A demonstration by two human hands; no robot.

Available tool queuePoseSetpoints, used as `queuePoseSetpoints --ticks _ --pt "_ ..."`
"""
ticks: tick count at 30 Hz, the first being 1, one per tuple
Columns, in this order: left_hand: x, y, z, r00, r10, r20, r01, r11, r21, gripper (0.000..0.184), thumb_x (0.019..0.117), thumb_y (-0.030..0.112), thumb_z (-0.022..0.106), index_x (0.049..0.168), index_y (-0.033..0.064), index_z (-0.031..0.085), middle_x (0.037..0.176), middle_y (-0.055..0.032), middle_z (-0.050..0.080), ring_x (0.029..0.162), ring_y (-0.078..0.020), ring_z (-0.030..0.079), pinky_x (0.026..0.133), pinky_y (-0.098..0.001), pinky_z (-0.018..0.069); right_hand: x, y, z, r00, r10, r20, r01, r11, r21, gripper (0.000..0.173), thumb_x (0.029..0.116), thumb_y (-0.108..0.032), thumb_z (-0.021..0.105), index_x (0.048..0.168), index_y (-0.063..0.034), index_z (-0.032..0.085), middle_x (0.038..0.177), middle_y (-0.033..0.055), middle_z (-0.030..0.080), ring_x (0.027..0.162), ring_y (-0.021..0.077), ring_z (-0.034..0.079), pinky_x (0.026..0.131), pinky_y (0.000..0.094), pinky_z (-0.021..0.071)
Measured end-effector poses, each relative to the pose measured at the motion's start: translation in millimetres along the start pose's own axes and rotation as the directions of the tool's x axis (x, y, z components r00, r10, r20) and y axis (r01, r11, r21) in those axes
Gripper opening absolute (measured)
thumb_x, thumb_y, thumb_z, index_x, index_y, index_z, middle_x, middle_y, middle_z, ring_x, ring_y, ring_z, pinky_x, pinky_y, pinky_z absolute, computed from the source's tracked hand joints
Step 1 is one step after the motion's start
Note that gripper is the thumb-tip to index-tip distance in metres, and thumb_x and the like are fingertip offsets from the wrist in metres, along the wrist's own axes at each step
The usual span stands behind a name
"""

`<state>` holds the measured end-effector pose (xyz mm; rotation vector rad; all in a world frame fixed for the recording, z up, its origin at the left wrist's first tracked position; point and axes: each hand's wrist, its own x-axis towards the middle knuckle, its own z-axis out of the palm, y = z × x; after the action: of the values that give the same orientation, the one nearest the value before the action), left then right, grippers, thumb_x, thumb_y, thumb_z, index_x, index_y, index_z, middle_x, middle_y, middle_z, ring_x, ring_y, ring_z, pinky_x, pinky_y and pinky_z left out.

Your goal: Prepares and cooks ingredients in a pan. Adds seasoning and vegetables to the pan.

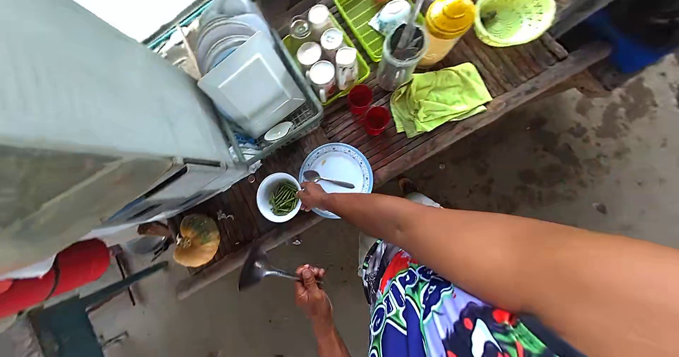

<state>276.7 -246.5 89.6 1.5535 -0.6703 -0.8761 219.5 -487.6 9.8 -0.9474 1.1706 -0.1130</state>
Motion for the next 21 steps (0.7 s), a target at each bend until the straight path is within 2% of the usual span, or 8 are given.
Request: queuePoseSetpoints --ticks 1,3,7,11,13,15,17,21 --pt "2.1 -3.0 -0.3 1.000 -0.004 0.029 0.003 0.999 0.036 0.018 0.1081 0.015 0.040 0.106 0.0125 0.058 0.078 0.0110 0.067 0.071 -0.0028 0.068 0.072 -0.0235 0.0612 -9.6 1.3 -11.7 1.000 0.001 0.028 -0.001 1.000 0.017 0.042 0.1109 -0.030 0.041 0.139 -0.0003 0.051 0.111 0.0200 0.067 0.082 0.0247 0.071 0.076 0.0403 0.0594" --pt "10.9 -4.0 7.9 0.999 -0.034 0.032 0.027 0.981 0.192 0.017 0.1073 0.012 0.042 0.108 0.0024 0.056 0.073 0.0106 0.056 0.063 0.0022 0.060 0.064 -0.0180 0.0554 -34.7 10.7 -45.7 0.994 -0.064 0.089 0.063 0.998 0.019 0.047 0.1122 -0.035 0.037 0.132 0.0043 0.055 0.114 0.0233 0.065 0.087 0.0293 0.070 0.079 0.0456 0.0591" --pt "36.6 4.1 45.7 0.996 -0.028 0.088 -0.016 0.884 0.466 0.030 0.1060 0.027 0.046 0.092 0.0029 0.056 0.064 0.0092 0.044 0.052 0.0031 0.045 0.051 -0.0167 0.0438 -107.1 67.2 -148.1 0.963 -0.268 0.034 0.265 0.911 -0.317 0.060 0.1126 -0.038 0.033 0.099 0.0084 0.069 0.094 0.0243 0.069 0.090 0.0367 0.068 0.085 0.0575 0.0515" --pt "61.0 15.0 110.9 0.876 -0.132 0.465 -0.304 0.596 0.743 0.038 0.1067 0.024 0.051 0.092 -0.0093 0.063 0.068 -0.0146 0.055 0.065 -0.0267 0.055 0.066 -0.0495 0.0482 -192.0 165.5 -265.0 0.938 -0.152 -0.313 0.041 0.942 -0.332 0.065 0.1133 -0.039 0.026 0.106 0.0091 0.068 0.107 0.0296 0.068 0.108 0.0430 0.066 0.098 0.0618 0.0479" --pt "56.0 19.3 158.1 0.800 -0.148 0.581 -0.427 0.539 0.726 0.034 0.1053 0.020 0.049 0.092 -0.0073 0.063 0.067 -0.0139 0.055 0.063 -0.0274 0.057 0.064 -0.0496 0.0487 -236.8 234.1 -313.5 0.890 -0.077 -0.450 -0.046 0.966 -0.256 0.061 0.1139 -0.035 0.024 0.107 0.0098 0.065 0.106 0.0296 0.066 0.106 0.0423 0.064 0.096 0.0597 0.0473" --pt "46.9 26.1 211.0 0.740 -0.250 0.624 -0.456 0.495 0.740 0.028 0.1054 0.016 0.046 0.107 -0.0066 0.062 0.077 -0.0168 0.061 0.071 -0.0300 0.062 0.070 -0.0507 0.0520 -283.7 307.1 -346.5 0.861 0.059 -0.505 -0.190 0.959 -0.212 0.046 0.1127 -0.026 0.031 0.134 0.0069 0.056 0.124 0.0303 0.064 0.117 0.0429 0.063 0.103 0.0586 0.0476" --pt "34.8 34.4 266.0 0.686 -0.371 0.626 -0.465 0.439 0.769 0.033 0.1052 0.015 0.047 0.131 -0.0029 0.058 0.098 -0.0223 0.068 0.089 -0.0355 0.069 0.084 -0.0551 0.0547 -333.0 375.4 -367.7 0.819 0.306 -0.485 -0.370 0.928 -0.040 0.052 0.1111 -0.028 0.040 0.157 -0.0053 0.033 0.132 0.0321 0.058 0.109 0.0453 0.066 0.089 0.0595 0.0562" --pt "11.2 52.8 359.4 0.587 -0.291 0.755 -0.614 0.447 0.650 0.040 0.1072 0.014 0.046 0.144 0.0019 0.054 0.114 -0.0249 0.070 0.103 -0.0368 0.070 0.095 -0.0548 0.0531 -433.7 498.0 -398.8 0.743 0.561 -0.365 -0.513 0.828 0.228 0.055 0.1099 -0.041 0.047 0.148 -0.0020 0.051 0.150 0.0309 0.047 0.136 0.0507 0.047 0.106 0.0720 0.0383"
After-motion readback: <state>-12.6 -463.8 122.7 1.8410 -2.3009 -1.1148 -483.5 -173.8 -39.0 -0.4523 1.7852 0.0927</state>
